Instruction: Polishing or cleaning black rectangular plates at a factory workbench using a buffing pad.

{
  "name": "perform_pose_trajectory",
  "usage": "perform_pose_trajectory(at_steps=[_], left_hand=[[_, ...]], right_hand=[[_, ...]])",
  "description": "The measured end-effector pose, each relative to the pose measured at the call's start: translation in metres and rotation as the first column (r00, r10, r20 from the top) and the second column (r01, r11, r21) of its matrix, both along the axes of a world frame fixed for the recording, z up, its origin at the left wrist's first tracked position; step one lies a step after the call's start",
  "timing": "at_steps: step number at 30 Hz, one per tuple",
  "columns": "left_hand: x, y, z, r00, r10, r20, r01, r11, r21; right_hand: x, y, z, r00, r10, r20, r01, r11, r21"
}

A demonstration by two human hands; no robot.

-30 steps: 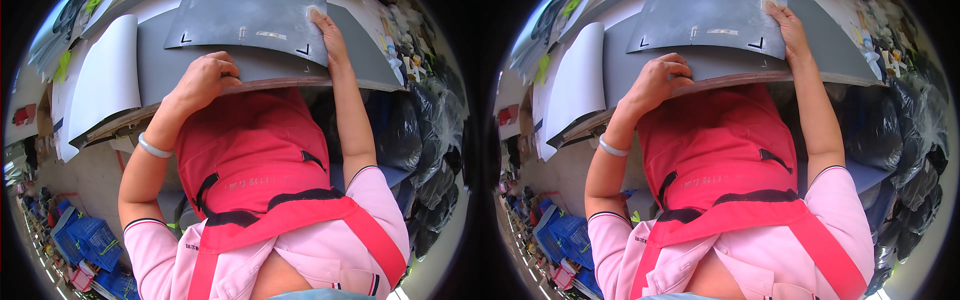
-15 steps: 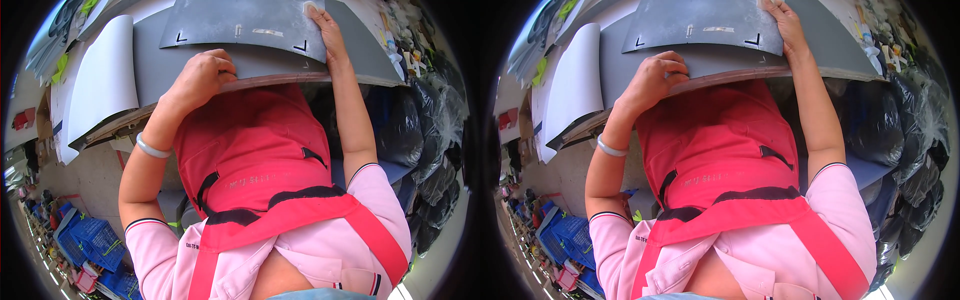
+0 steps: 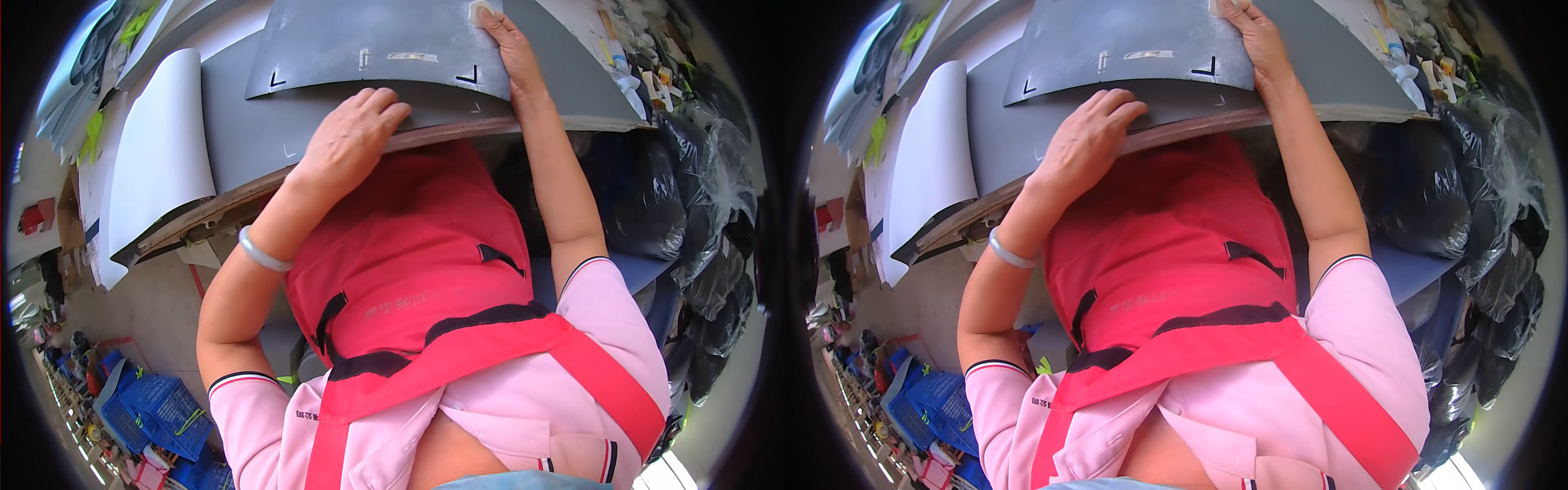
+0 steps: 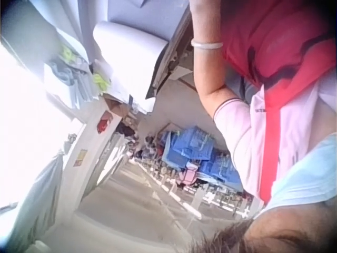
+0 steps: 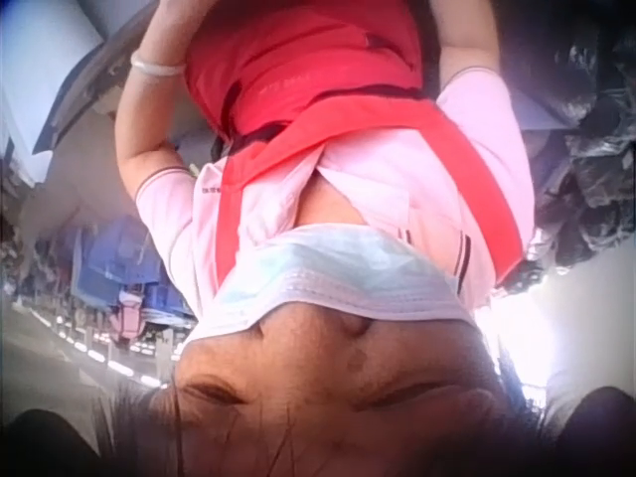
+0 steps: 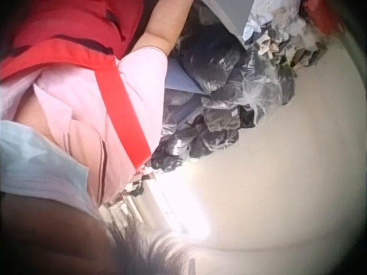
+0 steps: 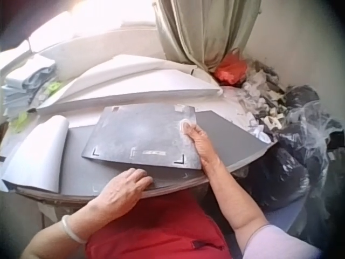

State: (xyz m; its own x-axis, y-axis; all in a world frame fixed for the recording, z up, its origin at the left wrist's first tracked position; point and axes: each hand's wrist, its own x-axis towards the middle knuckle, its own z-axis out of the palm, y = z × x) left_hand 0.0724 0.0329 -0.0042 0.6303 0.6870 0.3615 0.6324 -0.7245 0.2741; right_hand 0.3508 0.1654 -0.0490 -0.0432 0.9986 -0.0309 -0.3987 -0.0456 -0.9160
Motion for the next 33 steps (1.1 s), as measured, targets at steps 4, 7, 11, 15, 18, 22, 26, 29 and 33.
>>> perform_pose_trajectory(at_steps=[4,7,11,15,18,22,26,29,33], left_hand=[[0.071,0.023,-0.012,0.992,-0.084,0.090,0.077,0.994,0.082],[0.123,0.036,-0.014,0.992,-0.082,0.099,0.066,0.985,0.159],[0.167,0.058,-0.018,0.963,-0.130,0.236,0.087,0.979,0.187],[0.151,0.068,-0.024,0.613,-0.087,0.785,0.330,0.931,-0.155],[0.124,0.068,-0.015,0.542,0.115,0.833,0.298,0.900,-0.319],[0.089,0.077,0.015,0.422,0.306,0.853,0.123,0.913,-0.388],[0.015,0.106,0.047,0.329,0.383,0.863,-0.209,0.921,-0.328],[-0.107,0.119,0.068,0.268,0.472,0.840,-0.503,0.812,-0.296],[-0.334,0.071,0.100,0.046,0.655,0.754,-0.741,0.529,-0.414]], right_hand=[[0.019,0.004,0.021,0.998,-0.060,0.036,0.056,0.994,0.091],[0.033,-0.008,0.039,0.988,-0.143,-0.051,0.149,0.978,0.144],[0.038,-0.041,0.065,0.977,-0.212,-0.030,0.213,0.957,0.199],[0.016,-0.069,0.058,0.981,-0.096,-0.170,0.134,0.964,0.231],[0.008,-0.066,0.038,0.984,-0.141,-0.108,0.159,0.971,0.178],[0.028,-0.059,0.012,0.979,-0.188,-0.072,0.195,0.975,0.108],[0.053,-0.055,0.002,0.986,-0.122,-0.118,0.129,0.990,0.052],[0.061,-0.052,0.000,0.974,-0.058,-0.221,0.050,0.998,-0.041],[0.061,-0.047,-0.003,0.978,-0.064,-0.198,0.058,0.998,-0.037]])
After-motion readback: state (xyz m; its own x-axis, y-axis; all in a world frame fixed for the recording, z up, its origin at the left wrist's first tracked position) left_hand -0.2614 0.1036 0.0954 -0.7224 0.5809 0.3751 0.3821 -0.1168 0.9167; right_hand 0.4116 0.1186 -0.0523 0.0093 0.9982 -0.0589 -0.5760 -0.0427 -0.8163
